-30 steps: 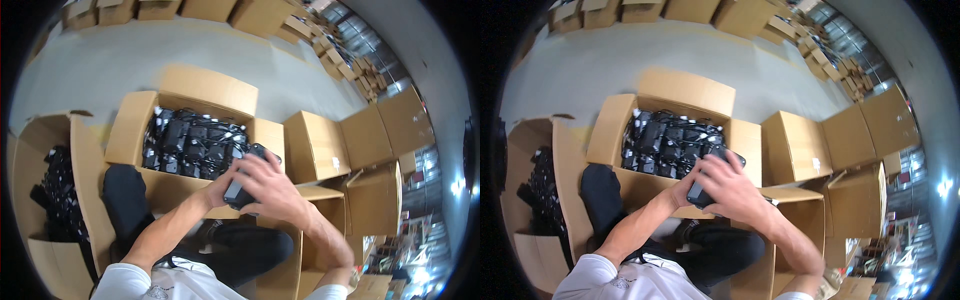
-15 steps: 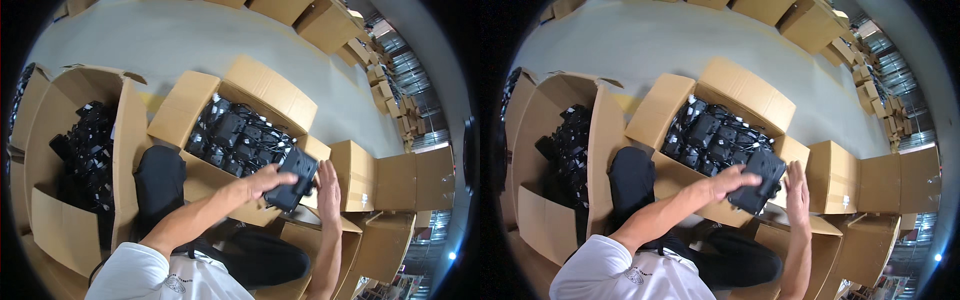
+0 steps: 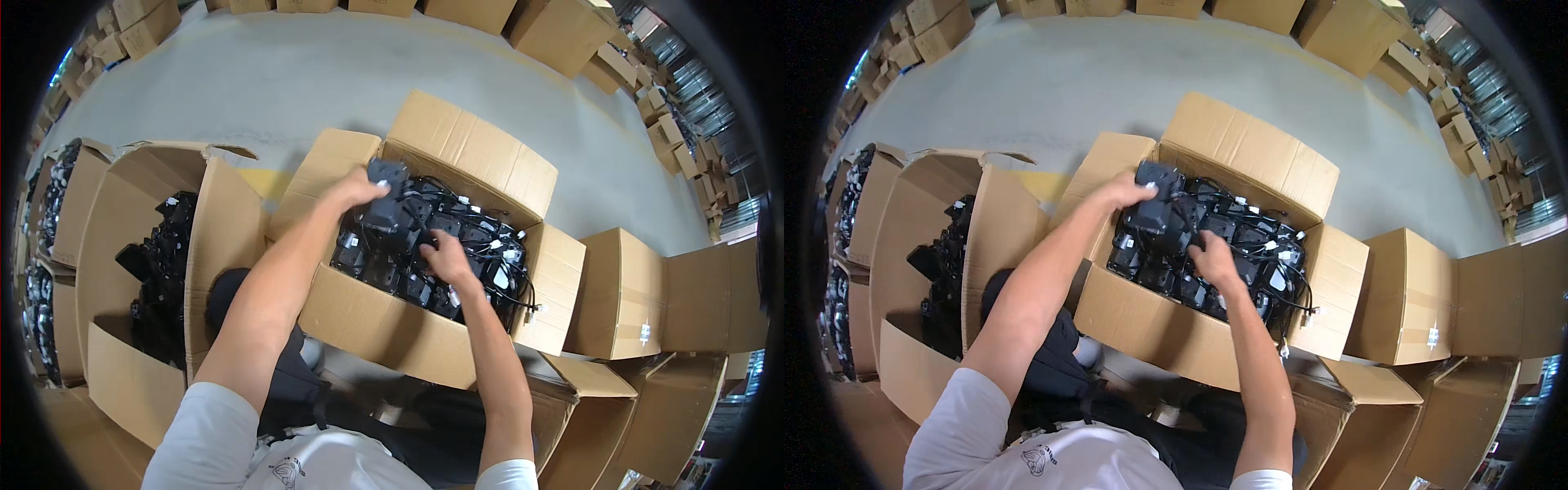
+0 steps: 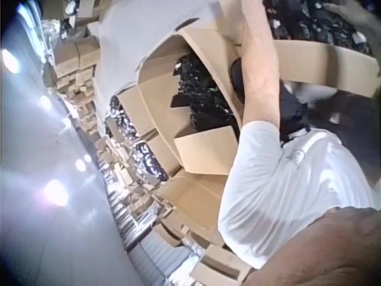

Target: The person moves electronic display units and their associated cables by hand from one cardboard box to another.

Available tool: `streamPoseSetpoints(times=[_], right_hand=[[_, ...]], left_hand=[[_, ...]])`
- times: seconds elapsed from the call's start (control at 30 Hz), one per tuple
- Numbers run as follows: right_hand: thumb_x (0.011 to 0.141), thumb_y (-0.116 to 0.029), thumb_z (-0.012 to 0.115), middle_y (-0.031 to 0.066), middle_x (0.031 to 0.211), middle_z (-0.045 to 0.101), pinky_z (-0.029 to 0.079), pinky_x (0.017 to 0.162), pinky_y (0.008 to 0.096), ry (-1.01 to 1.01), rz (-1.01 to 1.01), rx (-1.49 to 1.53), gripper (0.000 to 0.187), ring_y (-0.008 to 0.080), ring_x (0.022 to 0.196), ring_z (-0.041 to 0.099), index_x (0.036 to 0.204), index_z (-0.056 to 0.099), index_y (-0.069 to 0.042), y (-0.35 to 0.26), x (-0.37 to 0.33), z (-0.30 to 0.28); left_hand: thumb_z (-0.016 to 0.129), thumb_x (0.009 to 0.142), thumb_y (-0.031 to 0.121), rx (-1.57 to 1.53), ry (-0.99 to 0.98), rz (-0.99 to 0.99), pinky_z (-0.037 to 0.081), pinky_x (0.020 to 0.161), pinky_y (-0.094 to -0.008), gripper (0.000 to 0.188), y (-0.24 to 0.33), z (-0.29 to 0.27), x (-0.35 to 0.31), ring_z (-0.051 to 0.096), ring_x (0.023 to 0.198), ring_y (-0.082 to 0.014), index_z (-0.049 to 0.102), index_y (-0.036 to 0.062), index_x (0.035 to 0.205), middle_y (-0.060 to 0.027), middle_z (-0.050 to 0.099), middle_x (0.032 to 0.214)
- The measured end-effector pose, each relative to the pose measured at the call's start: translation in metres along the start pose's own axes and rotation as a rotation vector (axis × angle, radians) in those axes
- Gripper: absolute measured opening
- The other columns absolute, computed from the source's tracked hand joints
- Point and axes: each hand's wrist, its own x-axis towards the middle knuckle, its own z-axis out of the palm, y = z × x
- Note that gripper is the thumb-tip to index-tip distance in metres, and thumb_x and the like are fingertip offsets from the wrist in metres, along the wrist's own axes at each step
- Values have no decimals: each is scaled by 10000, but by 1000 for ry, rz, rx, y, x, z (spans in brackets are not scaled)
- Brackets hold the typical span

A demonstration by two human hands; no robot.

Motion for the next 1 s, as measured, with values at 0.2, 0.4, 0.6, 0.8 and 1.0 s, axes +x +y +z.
streamPoseSetpoints(times=[0.2,0.4,0.6,0.8,1.0], right_hand=[[898,-162,631,296,1022,685,520,893,518,-44,-12,-440,283,463,1009,652,1108,630,29,5,-4,42],[914,-130,573,278,1006,697,559,830,526,-23,-81,-548,193,434,945,694,993,621,39,8,5,51],[909,-205,577,349,965,663,525,885,548,-69,14,-237,292,495,959,657,978,581,79,-8,7,102],[927,-325,598,346,1006,669,503,901,510,248,96,52,437,497,1027,642,1084,626,82,6,43,106],[913,-511,670,252,813,705,570,684,442,357,274,87,618,326,653,717,937,630,106,-9,87,131]], left_hand=[[794,758,153,684,113,302,345,1163,-449,762,-68,62,-31,398,1405,-408,445,-70,1398,-308,387,1508],[579,870,66,1126,339,485,213,1236,-463,689,-86,92,-23,346,1469,-332,333,-68,1500,-235,408,1535],[650,823,73,1210,273,508,179,1224,-552,769,-69,77,-8,331,1471,-354,339,-20,1520,-199,397,1551],[599,762,-29,513,507,400,330,1149,-493,668,-72,104,-38,433,1354,-427,455,-54,1414,-278,464,1445],[548,998,470,-946,474,-668,519,921,-507,536,-114,121,-10,653,1086,-347,604,33,1304,-172,663,1268]])
